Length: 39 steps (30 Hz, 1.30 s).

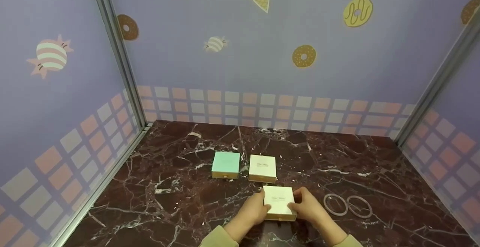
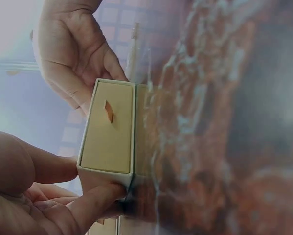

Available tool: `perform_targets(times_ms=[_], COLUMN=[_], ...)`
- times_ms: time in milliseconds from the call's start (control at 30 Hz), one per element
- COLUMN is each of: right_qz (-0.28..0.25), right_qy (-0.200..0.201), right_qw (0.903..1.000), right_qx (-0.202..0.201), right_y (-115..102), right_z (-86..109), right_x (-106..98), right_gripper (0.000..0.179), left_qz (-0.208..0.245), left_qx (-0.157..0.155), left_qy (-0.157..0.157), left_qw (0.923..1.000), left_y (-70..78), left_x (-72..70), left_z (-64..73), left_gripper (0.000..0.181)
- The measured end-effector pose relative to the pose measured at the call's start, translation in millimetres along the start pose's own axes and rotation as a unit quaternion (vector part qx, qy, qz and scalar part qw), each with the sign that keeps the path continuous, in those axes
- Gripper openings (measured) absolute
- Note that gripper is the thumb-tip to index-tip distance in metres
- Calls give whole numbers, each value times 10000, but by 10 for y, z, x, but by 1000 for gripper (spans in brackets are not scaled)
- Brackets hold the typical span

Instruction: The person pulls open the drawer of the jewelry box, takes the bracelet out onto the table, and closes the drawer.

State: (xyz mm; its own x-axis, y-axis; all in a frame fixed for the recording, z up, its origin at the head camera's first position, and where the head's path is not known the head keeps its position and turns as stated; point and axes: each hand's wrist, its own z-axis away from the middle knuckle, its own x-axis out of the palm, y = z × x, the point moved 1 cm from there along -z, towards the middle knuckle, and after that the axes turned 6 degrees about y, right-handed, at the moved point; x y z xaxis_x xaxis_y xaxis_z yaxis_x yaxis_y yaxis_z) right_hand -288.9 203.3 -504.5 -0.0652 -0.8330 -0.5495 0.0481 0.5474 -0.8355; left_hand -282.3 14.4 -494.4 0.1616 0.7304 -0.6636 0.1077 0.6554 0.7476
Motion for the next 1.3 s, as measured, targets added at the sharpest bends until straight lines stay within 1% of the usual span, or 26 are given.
perform_targets(times_ms=[167, 400, 500, 533, 633, 700, 767, 867, 967, 1067, 1133, 1200, 1233, 1300], right_qz=[-306, -490, -540, -544, -563, -561, -542, -517, -551, -656, -756, -834, -863, -869], right_qy=[-67, -161, -198, -218, -256, -251, -253, -363, -606, -915, -1117, -1281, -1331, -1383], right_qw=[9995, 9985, 9983, 9982, 9981, 9981, 9982, 9974, 9944, 9896, 9860, 9824, 9810, 9794], right_qx=[95, 163, 123, 103, 70, 41, -61, -349, -672, -900, -982, -1075, -1116, -1184], right_y=[7, 48, 52, 52, 52, 53, 56, 77, 109, 139, 156, 172, 177, 179], right_z=[13, 35, 40, 41, 46, 45, 39, 15, -18, -53, -68, -82, -87, -93], right_x=[44, 44, 39, 36, 26, 17, 4, -16, -36, -44, -42, -34, -30, -27], right_gripper=[33, 33, 34, 35, 36, 36, 35, 35, 39, 43, 43, 43, 42, 42], left_qz=[-82, 6, 19, 41, -35, -169, -363, -762, -1036, -1118, -1143, -1194, -1268, -1443], left_qx=[-14, 9, 2, -43, -123, -142, -95, -39, -117, -168, -50, 202, 349, 637], left_qy=[-11, 103, 116, 95, 73, 87, 162, 250, 179, -30, -195, -330, -350, -287], left_qw=[10000, 9999, 9999, 9999, 9999, 9997, 9992, 9968, 9944, 9936, 9932, 9921, 9907, 9871], left_y=[-20, -47, -54, -54, -47, -26, 1, 45, 73, 74, 57, 28, 11, -17], left_x=[-38, -40, -40, -44, -44, -43, -38, -30, -38, -71, -96, -109, -112, -111], left_z=[27, 57, 57, 57, 55, 59, 72, 110, 125, 101, 71, 48, 39, 28], left_gripper=[61, 62, 63, 63, 64, 65, 66, 73, 85, 97, 100, 100, 99, 97])
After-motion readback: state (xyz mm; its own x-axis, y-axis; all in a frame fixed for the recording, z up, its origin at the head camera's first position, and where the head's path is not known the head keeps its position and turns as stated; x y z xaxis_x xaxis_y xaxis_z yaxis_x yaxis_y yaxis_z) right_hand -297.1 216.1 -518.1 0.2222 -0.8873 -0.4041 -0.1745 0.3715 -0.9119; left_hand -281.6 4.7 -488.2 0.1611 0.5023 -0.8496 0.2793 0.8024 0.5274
